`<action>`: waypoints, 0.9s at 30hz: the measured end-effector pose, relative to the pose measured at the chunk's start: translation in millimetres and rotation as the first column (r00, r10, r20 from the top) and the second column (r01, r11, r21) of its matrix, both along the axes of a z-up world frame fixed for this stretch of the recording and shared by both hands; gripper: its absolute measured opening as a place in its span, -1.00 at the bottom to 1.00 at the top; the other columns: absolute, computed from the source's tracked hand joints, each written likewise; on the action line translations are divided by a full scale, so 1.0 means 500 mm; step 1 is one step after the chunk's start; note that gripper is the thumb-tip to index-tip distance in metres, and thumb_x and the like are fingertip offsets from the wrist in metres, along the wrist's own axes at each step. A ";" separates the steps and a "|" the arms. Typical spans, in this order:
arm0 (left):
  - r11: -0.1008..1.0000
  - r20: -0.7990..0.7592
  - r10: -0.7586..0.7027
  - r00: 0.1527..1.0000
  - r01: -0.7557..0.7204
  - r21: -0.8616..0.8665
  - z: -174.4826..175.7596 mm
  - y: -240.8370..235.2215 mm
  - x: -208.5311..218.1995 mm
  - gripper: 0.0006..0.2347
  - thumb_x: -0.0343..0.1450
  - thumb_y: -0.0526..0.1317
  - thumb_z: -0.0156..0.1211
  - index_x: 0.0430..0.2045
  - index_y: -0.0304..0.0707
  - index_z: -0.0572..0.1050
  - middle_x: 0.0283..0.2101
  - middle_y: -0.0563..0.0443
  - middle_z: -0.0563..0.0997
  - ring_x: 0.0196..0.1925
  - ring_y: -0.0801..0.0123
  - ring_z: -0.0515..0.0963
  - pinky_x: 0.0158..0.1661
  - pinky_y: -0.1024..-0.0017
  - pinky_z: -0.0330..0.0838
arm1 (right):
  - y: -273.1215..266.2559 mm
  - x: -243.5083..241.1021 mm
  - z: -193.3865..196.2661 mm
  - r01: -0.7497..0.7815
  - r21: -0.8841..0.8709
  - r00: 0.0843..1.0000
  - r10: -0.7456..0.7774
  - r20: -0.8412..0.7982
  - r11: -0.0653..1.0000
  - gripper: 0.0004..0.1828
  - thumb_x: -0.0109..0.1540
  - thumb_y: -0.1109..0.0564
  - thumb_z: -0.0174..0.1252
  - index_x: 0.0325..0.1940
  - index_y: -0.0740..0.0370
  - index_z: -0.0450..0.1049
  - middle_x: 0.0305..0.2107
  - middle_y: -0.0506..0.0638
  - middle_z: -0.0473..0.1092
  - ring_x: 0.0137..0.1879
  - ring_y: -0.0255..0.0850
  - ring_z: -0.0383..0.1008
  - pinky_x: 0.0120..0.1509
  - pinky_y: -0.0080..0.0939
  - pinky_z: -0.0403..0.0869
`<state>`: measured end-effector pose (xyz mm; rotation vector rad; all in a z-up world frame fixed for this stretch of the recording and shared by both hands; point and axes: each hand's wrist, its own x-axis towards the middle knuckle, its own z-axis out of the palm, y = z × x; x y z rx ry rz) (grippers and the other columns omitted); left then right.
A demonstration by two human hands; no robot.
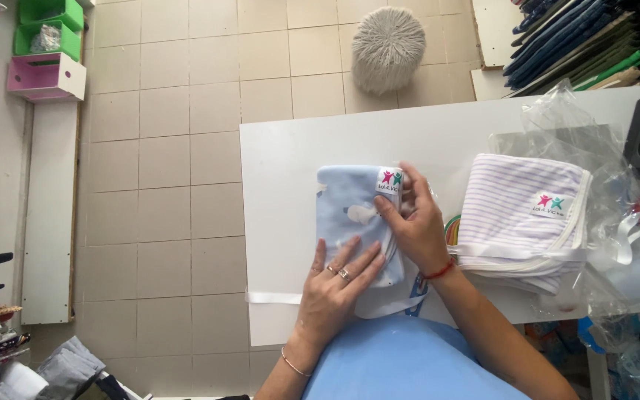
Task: Folding baby clothes and placing them into plastic bags for packaging
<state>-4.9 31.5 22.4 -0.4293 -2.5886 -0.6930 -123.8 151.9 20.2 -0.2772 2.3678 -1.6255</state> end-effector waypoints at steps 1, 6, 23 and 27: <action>1.000 0.014 0.023 1.000 -0.023 -0.013 0.003 0.006 -0.002 -0.78 0.39 -0.35 -0.14 -0.12 -0.20 0.38 0.02 0.07 0.39 0.13 0.21 0.30 0.15 0.05 -0.18 | 0.000 0.005 0.001 0.053 0.071 0.971 -0.035 -0.239 0.996 -0.36 0.06 0.08 0.12 0.16 0.22 0.06 -0.18 0.05 0.18 -0.13 -0.25 0.31 -0.16 -0.36 0.44; 0.995 0.292 -0.083 0.953 0.064 0.075 0.048 -0.015 -0.020 -0.66 0.20 -0.28 0.00 -0.12 -0.16 0.34 0.03 0.11 0.36 0.17 0.21 0.20 0.08 -0.20 -0.28 | 0.002 0.009 0.049 -0.004 0.092 0.788 0.060 -0.613 0.996 -0.75 0.16 0.29 -0.02 -0.07 0.32 0.28 -0.11 0.17 0.18 0.06 -0.07 0.24 0.02 -0.22 0.40; 0.968 0.156 0.221 0.963 -0.236 0.086 -0.027 -0.017 -0.106 -0.62 0.31 -0.22 -0.02 0.04 -0.05 0.24 0.20 0.07 0.16 0.27 0.29 0.03 0.17 0.18 -0.31 | 0.037 0.008 -0.014 -0.006 0.034 0.997 0.003 0.080 0.999 -0.19 -0.04 0.14 0.23 0.19 0.33 0.01 -0.20 0.26 0.29 -0.13 0.04 0.40 -0.27 -0.09 0.45; 0.990 0.341 0.012 0.940 -0.060 0.130 0.015 0.012 -0.062 -0.19 0.08 0.12 0.25 0.10 -0.22 -0.07 0.21 -0.22 -0.07 0.27 -0.01 -0.12 0.18 0.08 -0.30 | 0.033 0.017 0.022 0.037 -0.192 0.928 0.037 0.370 0.981 -0.36 0.02 0.14 0.10 0.15 0.28 0.10 -0.41 0.09 0.33 -0.49 -0.27 0.35 -0.52 -0.37 0.39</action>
